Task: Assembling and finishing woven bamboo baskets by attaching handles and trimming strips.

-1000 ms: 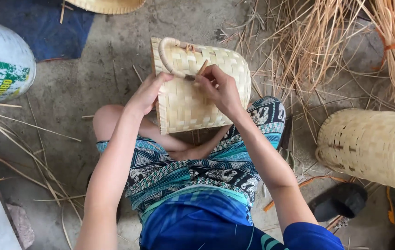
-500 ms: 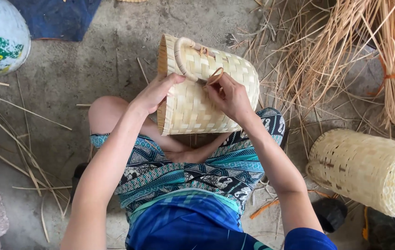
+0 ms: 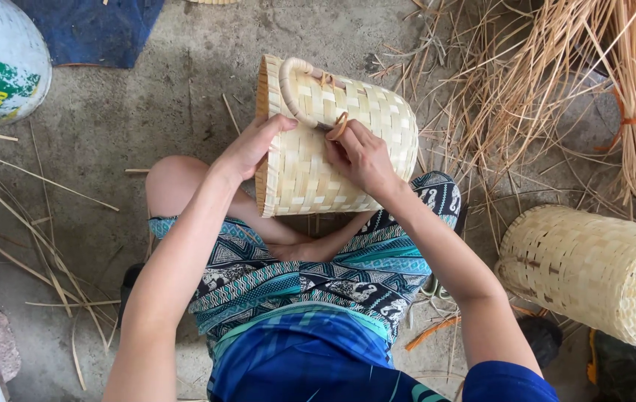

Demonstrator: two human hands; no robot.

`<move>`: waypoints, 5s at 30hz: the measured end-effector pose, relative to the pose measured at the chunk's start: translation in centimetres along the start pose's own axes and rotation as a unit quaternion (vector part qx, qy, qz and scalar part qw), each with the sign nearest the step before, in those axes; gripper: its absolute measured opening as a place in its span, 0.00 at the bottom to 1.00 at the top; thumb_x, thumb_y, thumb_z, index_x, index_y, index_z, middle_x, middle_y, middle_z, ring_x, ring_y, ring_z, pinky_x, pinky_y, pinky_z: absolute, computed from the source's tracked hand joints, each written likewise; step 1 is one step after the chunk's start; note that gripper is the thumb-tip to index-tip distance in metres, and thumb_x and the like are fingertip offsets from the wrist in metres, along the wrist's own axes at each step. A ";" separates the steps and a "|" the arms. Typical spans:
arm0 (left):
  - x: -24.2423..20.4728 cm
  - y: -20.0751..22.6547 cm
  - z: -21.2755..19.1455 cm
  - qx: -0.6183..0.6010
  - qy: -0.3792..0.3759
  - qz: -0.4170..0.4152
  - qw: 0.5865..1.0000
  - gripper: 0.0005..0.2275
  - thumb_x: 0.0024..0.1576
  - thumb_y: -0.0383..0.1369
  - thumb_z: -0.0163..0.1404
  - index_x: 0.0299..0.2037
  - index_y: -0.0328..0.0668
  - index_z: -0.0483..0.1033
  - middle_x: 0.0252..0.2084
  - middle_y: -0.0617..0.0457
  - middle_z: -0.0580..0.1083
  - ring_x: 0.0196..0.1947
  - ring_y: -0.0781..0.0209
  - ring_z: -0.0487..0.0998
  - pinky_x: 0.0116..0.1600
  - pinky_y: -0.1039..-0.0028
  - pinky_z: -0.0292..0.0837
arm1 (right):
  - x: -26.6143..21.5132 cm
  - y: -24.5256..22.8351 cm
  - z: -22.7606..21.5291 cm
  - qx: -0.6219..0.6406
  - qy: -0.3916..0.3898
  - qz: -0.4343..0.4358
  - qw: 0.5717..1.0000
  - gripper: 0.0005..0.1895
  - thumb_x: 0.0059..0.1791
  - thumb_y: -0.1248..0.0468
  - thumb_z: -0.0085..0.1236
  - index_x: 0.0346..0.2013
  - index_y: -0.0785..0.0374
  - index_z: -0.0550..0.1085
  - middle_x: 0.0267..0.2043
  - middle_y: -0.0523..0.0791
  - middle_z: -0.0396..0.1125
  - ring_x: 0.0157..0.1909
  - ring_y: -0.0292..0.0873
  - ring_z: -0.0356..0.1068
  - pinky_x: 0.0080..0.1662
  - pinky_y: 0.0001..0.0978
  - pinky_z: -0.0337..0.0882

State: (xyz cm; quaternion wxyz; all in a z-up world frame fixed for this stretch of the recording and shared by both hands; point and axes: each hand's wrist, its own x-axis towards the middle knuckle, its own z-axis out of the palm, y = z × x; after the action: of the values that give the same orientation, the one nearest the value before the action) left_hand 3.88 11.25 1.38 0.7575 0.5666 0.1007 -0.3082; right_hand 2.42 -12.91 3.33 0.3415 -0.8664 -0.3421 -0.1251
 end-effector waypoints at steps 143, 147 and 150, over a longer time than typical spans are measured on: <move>-5.2 8.0 3.3 0.216 -0.283 -0.215 0.910 0.23 0.60 0.39 0.44 0.60 0.30 0.69 0.57 0.37 0.76 0.54 0.49 0.81 0.55 0.63 0.81 | -1.2 -10.4 -16.4 0.027 0.058 -0.003 0.998 0.10 0.56 0.77 0.55 0.50 0.65 0.76 0.47 0.47 0.77 0.46 0.40 0.79 0.46 0.29 0.80; -5.0 8.7 4.1 0.273 -0.269 -0.200 0.902 0.23 0.60 0.41 0.41 0.62 0.35 0.67 0.58 0.42 0.76 0.55 0.55 0.80 0.56 0.65 0.80 | -4.2 -12.3 -15.0 0.110 -0.002 0.031 0.993 0.09 0.54 0.76 0.56 0.49 0.65 0.76 0.47 0.47 0.76 0.48 0.41 0.79 0.48 0.31 0.80; -4.6 8.7 4.0 0.303 -0.255 -0.184 0.900 0.22 0.60 0.40 0.41 0.60 0.35 0.68 0.58 0.44 0.76 0.55 0.58 0.80 0.57 0.67 0.79 | -5.5 -11.7 -13.6 0.135 -0.032 -0.019 0.990 0.10 0.52 0.75 0.57 0.48 0.65 0.76 0.49 0.47 0.76 0.50 0.43 0.79 0.48 0.32 0.80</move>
State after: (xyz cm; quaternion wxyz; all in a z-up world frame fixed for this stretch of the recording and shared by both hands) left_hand 4.52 10.63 11.91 0.4789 0.6421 -0.0916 -0.5915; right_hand -9.29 -18.67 16.74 0.4414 -0.8096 -0.3828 -0.0561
